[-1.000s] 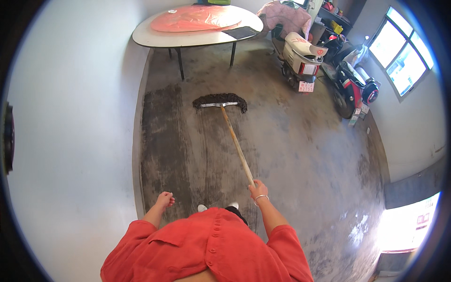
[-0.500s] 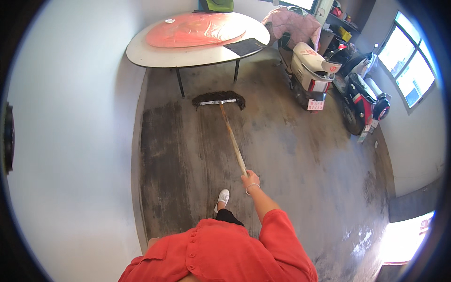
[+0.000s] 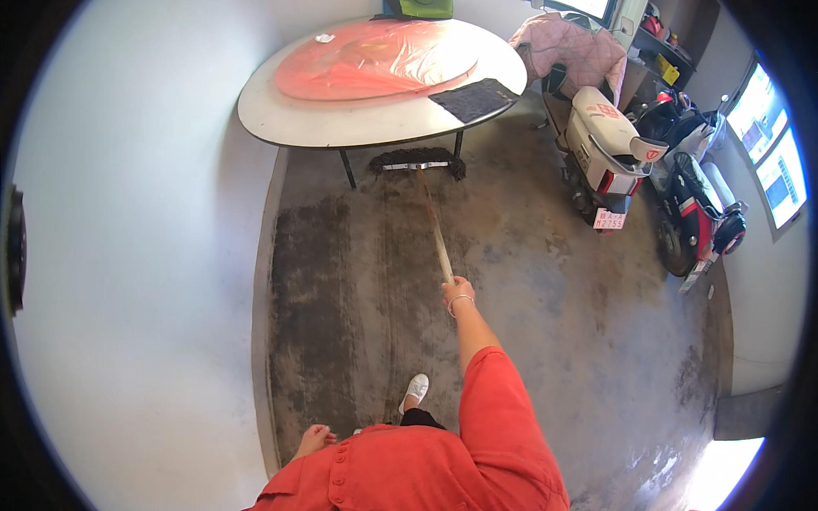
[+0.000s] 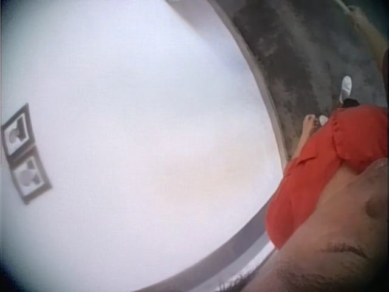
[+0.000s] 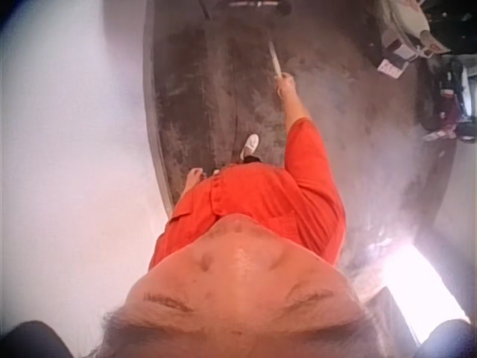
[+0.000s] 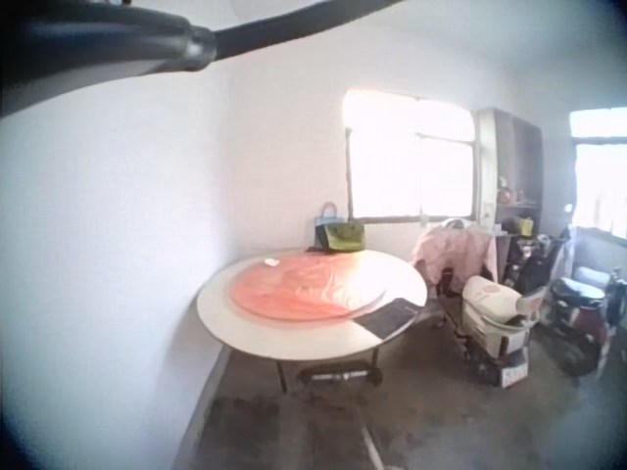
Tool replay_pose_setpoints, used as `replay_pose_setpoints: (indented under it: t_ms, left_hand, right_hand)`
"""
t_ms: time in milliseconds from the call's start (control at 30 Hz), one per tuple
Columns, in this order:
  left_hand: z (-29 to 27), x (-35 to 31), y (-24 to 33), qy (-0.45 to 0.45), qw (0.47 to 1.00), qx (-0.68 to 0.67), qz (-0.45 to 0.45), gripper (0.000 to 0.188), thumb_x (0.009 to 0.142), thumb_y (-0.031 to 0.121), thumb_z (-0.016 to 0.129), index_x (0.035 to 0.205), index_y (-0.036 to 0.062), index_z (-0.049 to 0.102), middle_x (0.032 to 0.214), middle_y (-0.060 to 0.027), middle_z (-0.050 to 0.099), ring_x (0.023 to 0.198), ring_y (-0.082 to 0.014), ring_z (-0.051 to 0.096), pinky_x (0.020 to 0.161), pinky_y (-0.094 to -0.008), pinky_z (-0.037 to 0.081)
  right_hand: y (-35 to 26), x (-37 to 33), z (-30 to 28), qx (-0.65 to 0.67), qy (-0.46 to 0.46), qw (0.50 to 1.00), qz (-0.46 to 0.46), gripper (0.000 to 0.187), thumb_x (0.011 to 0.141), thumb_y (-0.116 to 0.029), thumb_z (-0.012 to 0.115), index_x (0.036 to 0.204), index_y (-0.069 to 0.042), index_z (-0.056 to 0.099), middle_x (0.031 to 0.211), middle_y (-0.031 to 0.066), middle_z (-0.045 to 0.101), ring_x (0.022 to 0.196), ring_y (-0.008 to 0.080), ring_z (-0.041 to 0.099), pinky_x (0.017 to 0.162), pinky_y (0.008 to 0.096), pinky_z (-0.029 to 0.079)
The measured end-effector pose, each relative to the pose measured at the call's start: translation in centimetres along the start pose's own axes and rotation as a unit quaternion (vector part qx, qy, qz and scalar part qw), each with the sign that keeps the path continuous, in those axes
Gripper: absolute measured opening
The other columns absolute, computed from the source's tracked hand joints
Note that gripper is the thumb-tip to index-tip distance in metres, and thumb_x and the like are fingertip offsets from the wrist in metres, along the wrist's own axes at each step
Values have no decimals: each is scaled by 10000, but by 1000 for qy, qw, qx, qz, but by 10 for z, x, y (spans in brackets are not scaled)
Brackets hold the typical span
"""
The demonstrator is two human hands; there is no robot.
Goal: The person sweeps the concrete floor using a large dust mop, pushing it across different areas of the room and out through the open doorway.
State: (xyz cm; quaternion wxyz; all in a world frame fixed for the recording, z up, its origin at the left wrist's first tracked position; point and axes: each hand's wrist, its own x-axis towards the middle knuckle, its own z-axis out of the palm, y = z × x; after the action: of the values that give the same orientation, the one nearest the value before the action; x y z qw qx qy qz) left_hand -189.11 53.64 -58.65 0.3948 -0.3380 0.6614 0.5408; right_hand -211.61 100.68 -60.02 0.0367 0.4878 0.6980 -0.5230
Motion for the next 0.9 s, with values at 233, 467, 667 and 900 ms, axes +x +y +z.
replay_pose_setpoints:
  t_ms: [233, 467, 667, 900]
  left_hand:
    - [-84, 51, -38, 52, 988, 132, -55, 243, 855, 216, 507, 977, 6, 511, 778, -99, 611, 649, -185, 595, 568, -281, 480]
    - [-101, 65, 18, -11, 980, 196, 42, 220, 849, 216, 515, 960, 27, 516, 676, -72, 596, 596, -152, 577, 498, -284, 461]
    - [-120, 114, 35, -89, 968, 192, 137, 174, 836, 212, 523, 871, 42, 527, 635, -48, 571, 520, -121, 536, 450, -254, 421]
    - [-90, 114, 5, -184, 870, 385, 247, 225, 773, 277, 582, 830, 61, 555, 679, -55, 605, 579, -159, 585, 545, -303, 465]
  right_hand:
    - [62, 6, 38, -55, -56, 996, -36, 622, 737, -105, 625, 1297, -139, 357, 802, 103, 582, 522, 172, 537, 423, 312, 418]
    - [71, -160, 76, -43, -108, 993, 14, 728, 694, -50, 630, 1328, -137, 283, 821, 129, 597, 541, 205, 574, 436, 326, 447]
    - [109, -291, 109, -73, -118, 990, 23, 777, 678, -34, 613, 1349, -138, 233, 740, 141, 596, 489, 204, 552, 423, 323, 444]
    - [197, -409, 101, -172, -93, 980, -48, 797, 656, -103, 638, 1345, -110, 238, 813, 190, 596, 598, 237, 599, 534, 337, 484]
